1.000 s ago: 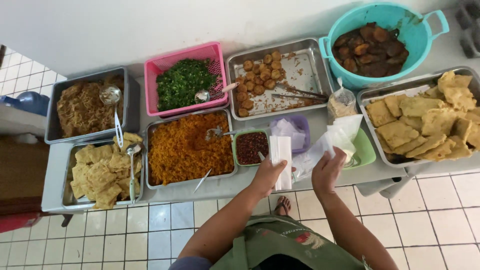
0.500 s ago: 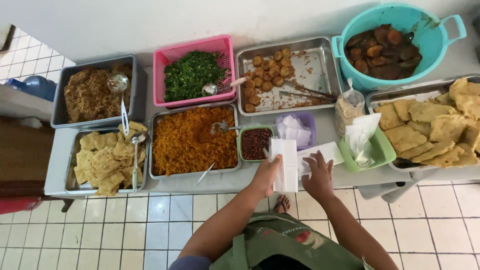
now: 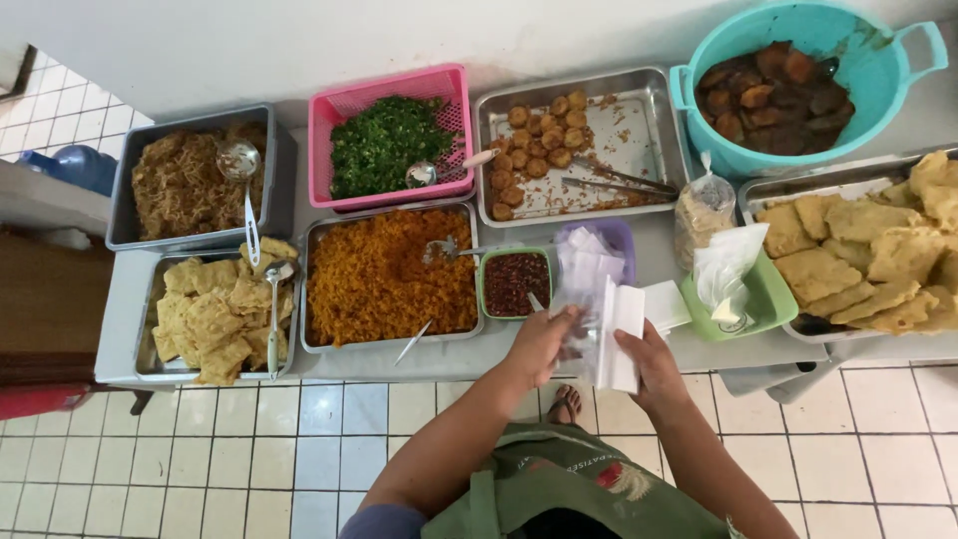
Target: Scoop noodles from a large container and package them into individual plastic bags.
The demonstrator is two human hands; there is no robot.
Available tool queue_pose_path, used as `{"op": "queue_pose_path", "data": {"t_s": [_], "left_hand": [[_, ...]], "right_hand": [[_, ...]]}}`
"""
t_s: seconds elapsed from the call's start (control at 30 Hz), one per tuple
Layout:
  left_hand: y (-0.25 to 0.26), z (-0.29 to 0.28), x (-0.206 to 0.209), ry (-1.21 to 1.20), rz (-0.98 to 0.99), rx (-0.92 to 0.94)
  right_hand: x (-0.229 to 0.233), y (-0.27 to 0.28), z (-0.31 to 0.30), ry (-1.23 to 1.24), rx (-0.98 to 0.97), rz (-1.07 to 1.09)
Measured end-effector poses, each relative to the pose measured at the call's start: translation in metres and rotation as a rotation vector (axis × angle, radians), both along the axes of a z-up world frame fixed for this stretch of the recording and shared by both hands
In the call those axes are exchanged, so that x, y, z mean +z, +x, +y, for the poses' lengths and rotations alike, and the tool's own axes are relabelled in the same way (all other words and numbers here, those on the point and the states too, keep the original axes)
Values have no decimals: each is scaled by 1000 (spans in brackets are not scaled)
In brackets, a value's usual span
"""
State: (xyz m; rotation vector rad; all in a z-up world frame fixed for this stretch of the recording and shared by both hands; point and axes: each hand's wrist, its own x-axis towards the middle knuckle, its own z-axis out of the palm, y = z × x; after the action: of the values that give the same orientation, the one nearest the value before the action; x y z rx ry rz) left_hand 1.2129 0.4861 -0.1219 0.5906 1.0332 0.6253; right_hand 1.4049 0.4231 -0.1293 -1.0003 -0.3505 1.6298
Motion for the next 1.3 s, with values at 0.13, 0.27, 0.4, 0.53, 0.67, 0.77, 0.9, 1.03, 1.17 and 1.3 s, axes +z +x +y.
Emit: {"op": "queue_pose_path", "data": {"t_s": [0.13, 0.27, 0.4, 0.53, 0.67, 0.77, 0.9, 1.03, 1.17, 1.3], "left_hand": [[4, -2, 51, 1, -104, 92], [2, -7, 20, 96, 43, -45], [-13, -10, 33, 155, 27, -37], [-55, -18, 22, 278, -62, 31], [-106, -30, 30, 166, -170, 236], [-160, -46, 55, 152, -154, 405], [-249, -83, 68, 184, -232, 641], [-353, -118, 71, 228, -265, 807], [-485, -163, 82, 358, -340, 966], [-608, -213, 85, 424, -324, 1227]], "right_hand": [[4, 2, -4, 104, 79, 179], [13, -9, -3, 121, 159, 232], [-20, -11, -6, 60, 137, 442], [-49, -24, 6, -122, 247, -33], [23, -80, 10, -53, 341, -117], [10, -114, 19, -98, 397, -127], [31, -192, 29, -9, 525, -78], [36, -302, 37, -42, 621, -54], [19, -437, 36, -69, 654, -20], [5, -561, 38, -12, 703, 0]]}}
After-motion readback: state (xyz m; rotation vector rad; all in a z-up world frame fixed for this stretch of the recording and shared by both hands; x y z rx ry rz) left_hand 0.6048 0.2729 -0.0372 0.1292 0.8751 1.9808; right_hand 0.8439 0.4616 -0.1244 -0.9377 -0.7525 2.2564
